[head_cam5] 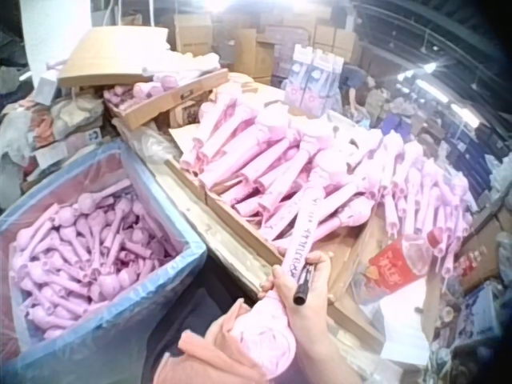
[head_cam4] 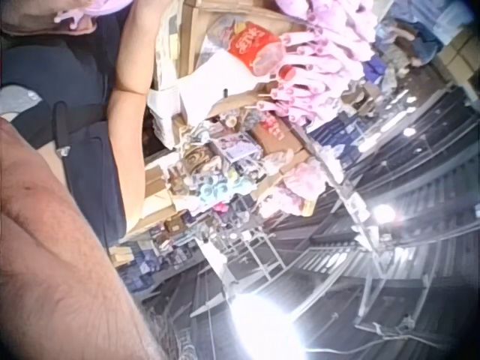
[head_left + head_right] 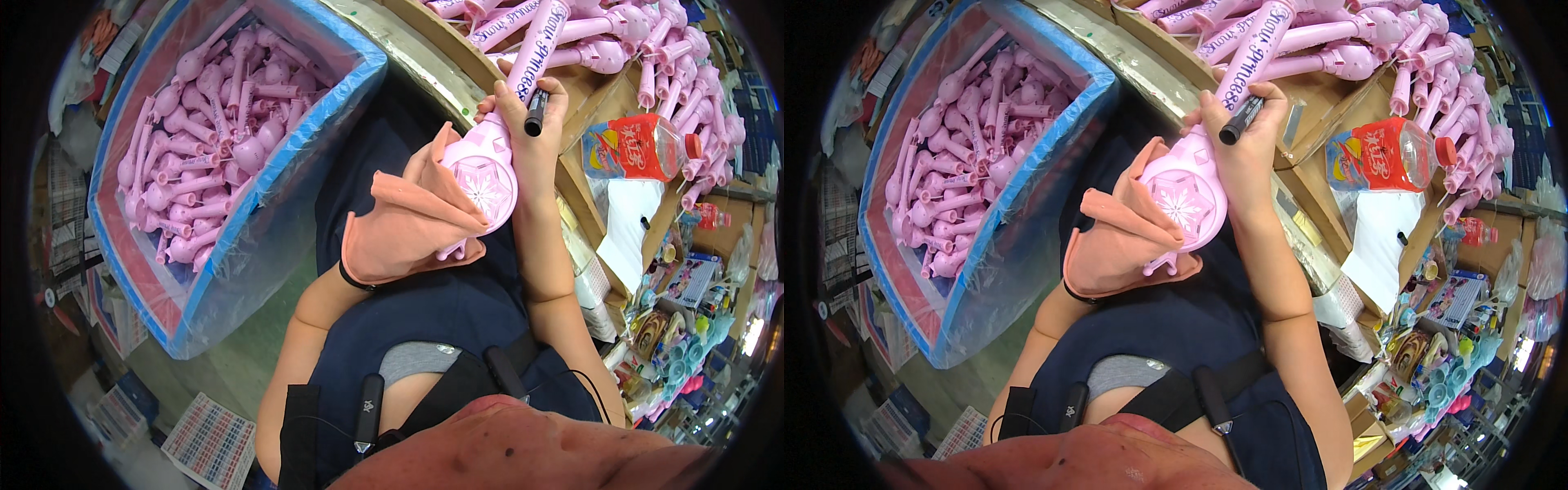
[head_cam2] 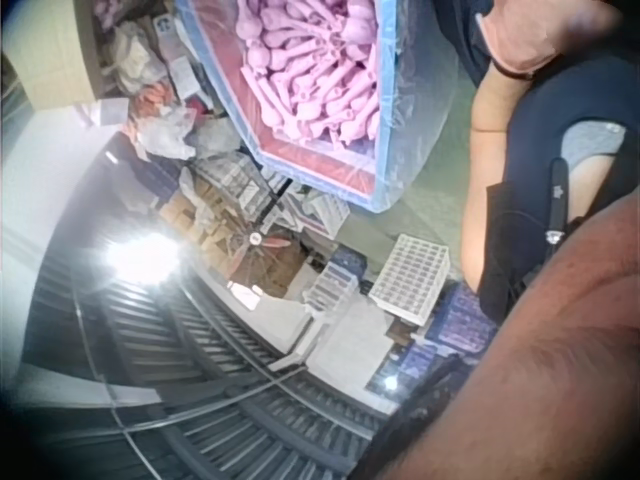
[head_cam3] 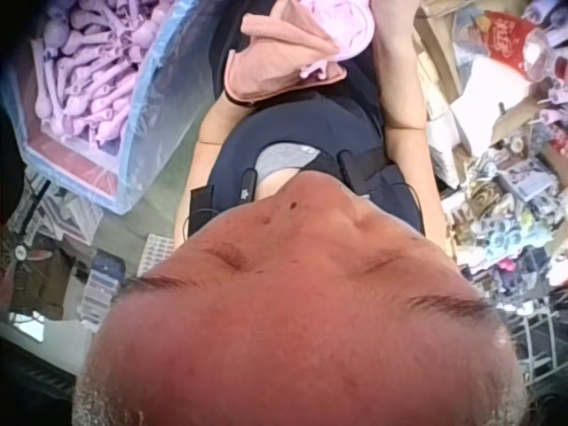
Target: The person repeatedly picks up pink plastic wands from a bin, wipes them with a cloth, inserts a small crown piece, and marks the wand with a black marker. They then place the finished wands into a cardboard box. The process is repeated for multiple wands.
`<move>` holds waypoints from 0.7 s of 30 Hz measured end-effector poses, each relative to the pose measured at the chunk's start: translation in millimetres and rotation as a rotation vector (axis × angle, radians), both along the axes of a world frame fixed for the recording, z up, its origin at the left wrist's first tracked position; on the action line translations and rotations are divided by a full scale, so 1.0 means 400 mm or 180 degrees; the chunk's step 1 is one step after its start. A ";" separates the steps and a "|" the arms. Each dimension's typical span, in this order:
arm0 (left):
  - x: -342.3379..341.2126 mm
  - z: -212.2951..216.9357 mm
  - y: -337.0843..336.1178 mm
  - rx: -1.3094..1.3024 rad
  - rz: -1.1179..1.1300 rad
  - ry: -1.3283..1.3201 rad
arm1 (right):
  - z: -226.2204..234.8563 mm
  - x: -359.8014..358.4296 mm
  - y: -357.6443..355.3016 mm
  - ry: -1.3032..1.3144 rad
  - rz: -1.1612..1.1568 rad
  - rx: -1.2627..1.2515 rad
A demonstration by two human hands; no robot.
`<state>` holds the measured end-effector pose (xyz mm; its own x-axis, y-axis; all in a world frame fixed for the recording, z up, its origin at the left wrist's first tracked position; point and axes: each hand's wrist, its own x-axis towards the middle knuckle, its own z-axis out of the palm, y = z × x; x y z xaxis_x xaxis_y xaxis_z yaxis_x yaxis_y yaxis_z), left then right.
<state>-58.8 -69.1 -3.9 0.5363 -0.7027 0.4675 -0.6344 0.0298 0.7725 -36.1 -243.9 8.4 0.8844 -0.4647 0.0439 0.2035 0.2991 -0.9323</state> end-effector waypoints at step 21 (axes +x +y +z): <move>-0.023 0.044 -0.029 -0.0066 0.0544 0.0731 | -0.021 0.012 -0.034 -0.0323 0.0437 0.0522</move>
